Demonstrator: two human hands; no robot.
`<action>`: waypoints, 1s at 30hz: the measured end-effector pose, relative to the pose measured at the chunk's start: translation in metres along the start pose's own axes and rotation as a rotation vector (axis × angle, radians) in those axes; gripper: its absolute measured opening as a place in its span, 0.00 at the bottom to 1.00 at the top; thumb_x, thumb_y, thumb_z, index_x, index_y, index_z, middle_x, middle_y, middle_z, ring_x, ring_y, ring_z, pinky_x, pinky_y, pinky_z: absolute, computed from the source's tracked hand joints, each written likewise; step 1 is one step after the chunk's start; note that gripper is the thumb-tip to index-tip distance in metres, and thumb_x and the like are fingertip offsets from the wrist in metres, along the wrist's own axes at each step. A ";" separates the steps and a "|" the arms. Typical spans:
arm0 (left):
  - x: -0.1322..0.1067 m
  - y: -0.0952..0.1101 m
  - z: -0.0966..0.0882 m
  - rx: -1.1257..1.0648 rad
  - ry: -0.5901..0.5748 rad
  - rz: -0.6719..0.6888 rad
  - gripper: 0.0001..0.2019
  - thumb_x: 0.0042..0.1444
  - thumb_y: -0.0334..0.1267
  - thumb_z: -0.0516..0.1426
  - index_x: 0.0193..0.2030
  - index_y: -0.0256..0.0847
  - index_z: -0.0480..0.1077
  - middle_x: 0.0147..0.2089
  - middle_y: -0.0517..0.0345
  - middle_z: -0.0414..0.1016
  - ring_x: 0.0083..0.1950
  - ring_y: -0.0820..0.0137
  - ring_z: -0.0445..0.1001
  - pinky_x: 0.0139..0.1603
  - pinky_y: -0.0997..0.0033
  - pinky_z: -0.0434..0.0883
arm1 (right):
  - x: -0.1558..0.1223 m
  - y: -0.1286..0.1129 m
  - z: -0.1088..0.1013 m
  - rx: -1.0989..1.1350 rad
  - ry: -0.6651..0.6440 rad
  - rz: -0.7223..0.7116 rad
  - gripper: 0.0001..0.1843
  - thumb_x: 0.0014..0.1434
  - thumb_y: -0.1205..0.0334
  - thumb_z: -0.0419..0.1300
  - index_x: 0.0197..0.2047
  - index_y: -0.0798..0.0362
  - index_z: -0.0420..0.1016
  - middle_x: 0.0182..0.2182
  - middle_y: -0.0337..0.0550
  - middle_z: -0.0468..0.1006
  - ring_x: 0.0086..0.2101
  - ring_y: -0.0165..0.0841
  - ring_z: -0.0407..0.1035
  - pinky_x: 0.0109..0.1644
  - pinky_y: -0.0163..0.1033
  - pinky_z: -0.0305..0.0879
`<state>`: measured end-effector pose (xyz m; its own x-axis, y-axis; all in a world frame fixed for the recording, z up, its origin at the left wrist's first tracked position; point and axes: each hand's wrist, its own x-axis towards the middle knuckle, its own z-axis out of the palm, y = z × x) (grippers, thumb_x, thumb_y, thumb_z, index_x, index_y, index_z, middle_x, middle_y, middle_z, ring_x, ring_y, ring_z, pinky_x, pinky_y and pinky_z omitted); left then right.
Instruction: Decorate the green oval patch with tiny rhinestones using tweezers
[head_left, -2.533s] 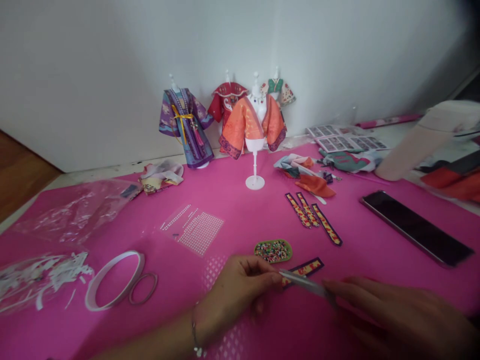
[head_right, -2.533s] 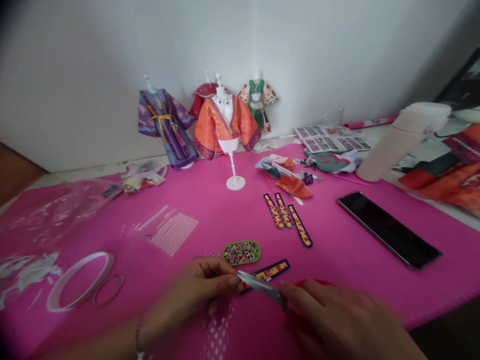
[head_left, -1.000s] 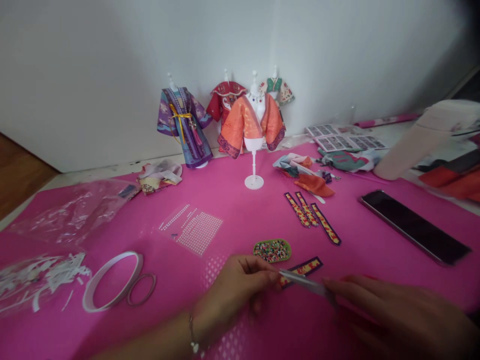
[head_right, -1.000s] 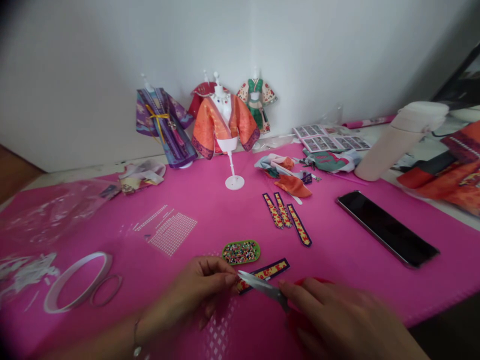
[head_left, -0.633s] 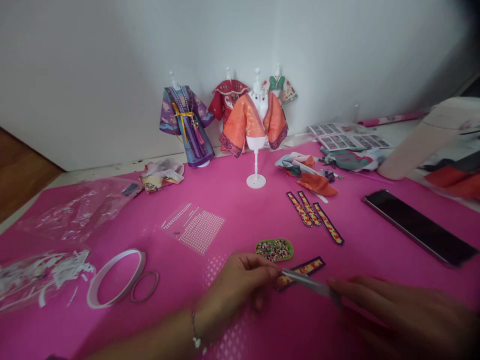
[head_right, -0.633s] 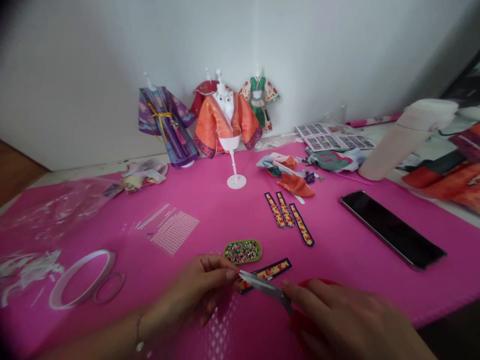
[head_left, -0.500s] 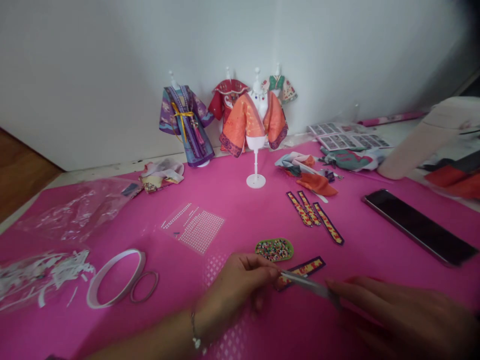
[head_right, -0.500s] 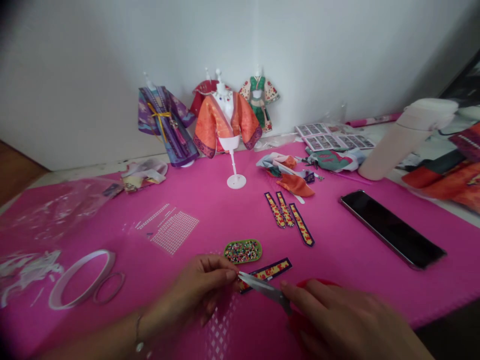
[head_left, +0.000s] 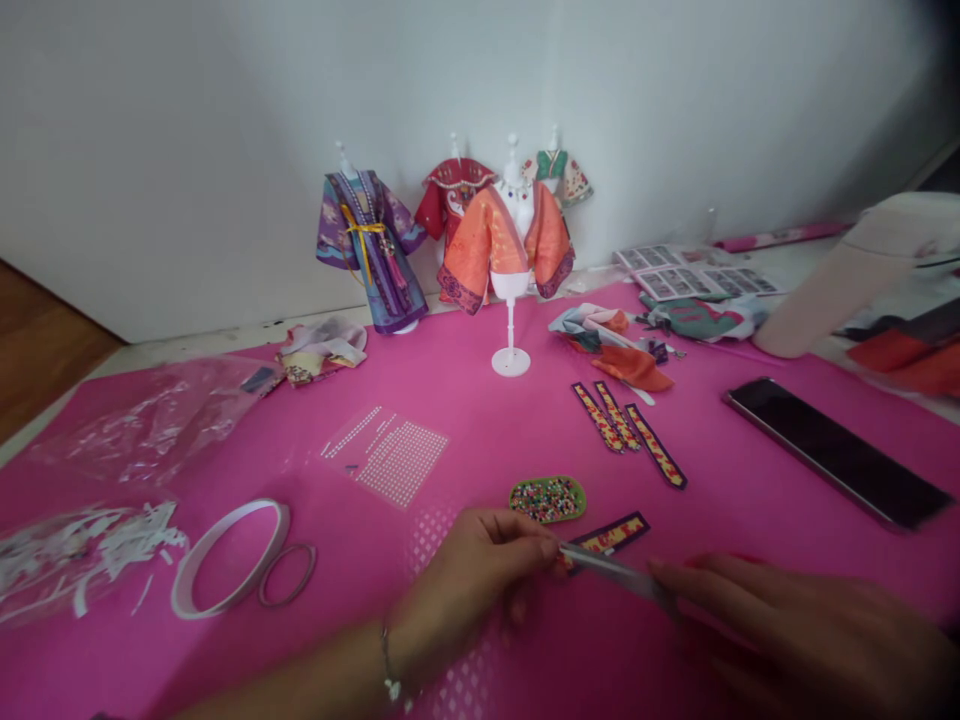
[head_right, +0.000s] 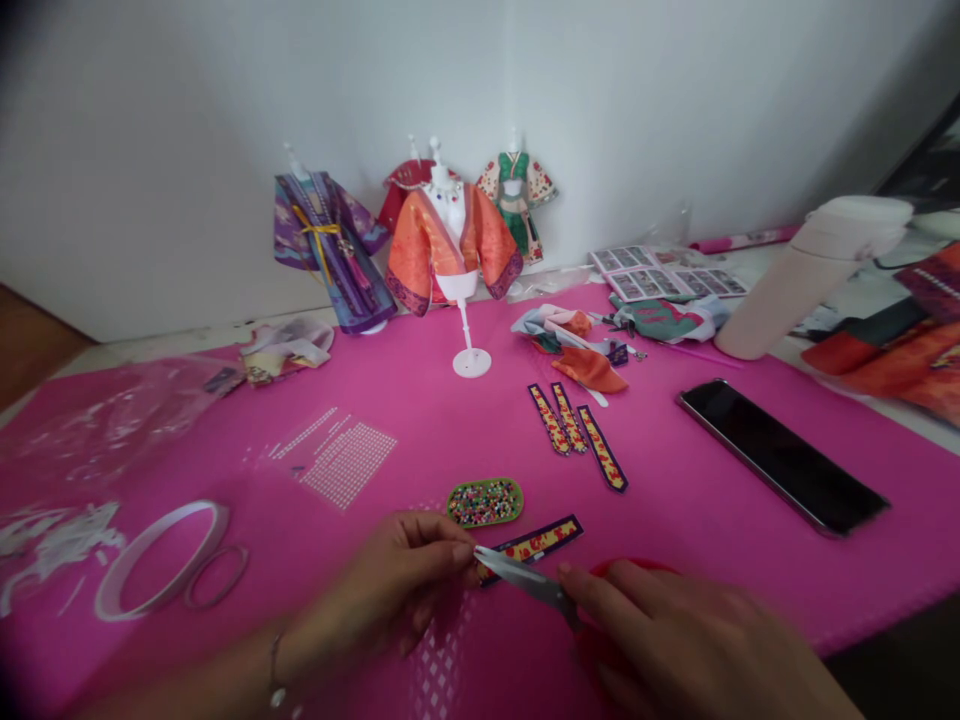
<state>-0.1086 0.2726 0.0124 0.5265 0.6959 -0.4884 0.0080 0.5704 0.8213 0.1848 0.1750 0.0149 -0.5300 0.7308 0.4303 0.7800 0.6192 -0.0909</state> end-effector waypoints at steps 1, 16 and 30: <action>0.000 0.000 0.001 -0.005 0.005 0.004 0.09 0.51 0.44 0.70 0.31 0.40 0.83 0.30 0.62 0.85 0.15 0.81 0.61 0.14 0.75 0.57 | 0.000 0.000 0.001 0.000 -0.003 0.004 0.22 0.78 0.71 0.52 0.62 0.43 0.82 0.40 0.37 0.93 0.29 0.36 0.86 0.30 0.37 0.76; 0.002 0.001 0.003 -0.016 0.032 0.001 0.11 0.47 0.47 0.70 0.30 0.41 0.83 0.28 0.64 0.85 0.13 0.82 0.60 0.12 0.76 0.56 | 0.018 -0.005 -0.006 0.027 0.030 0.003 0.24 0.75 0.76 0.48 0.60 0.41 0.76 0.32 0.27 0.88 0.24 0.31 0.83 0.26 0.39 0.69; 0.000 0.004 0.003 0.003 0.026 0.000 0.12 0.47 0.47 0.71 0.30 0.41 0.82 0.32 0.61 0.88 0.14 0.81 0.63 0.13 0.76 0.59 | 0.014 -0.002 -0.005 -0.014 -0.028 -0.011 0.21 0.76 0.72 0.50 0.61 0.43 0.75 0.40 0.36 0.93 0.29 0.34 0.87 0.27 0.37 0.73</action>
<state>-0.1058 0.2733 0.0165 0.5043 0.7070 -0.4958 0.0105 0.5690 0.8222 0.1780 0.1827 0.0253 -0.5476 0.7316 0.4062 0.7785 0.6233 -0.0732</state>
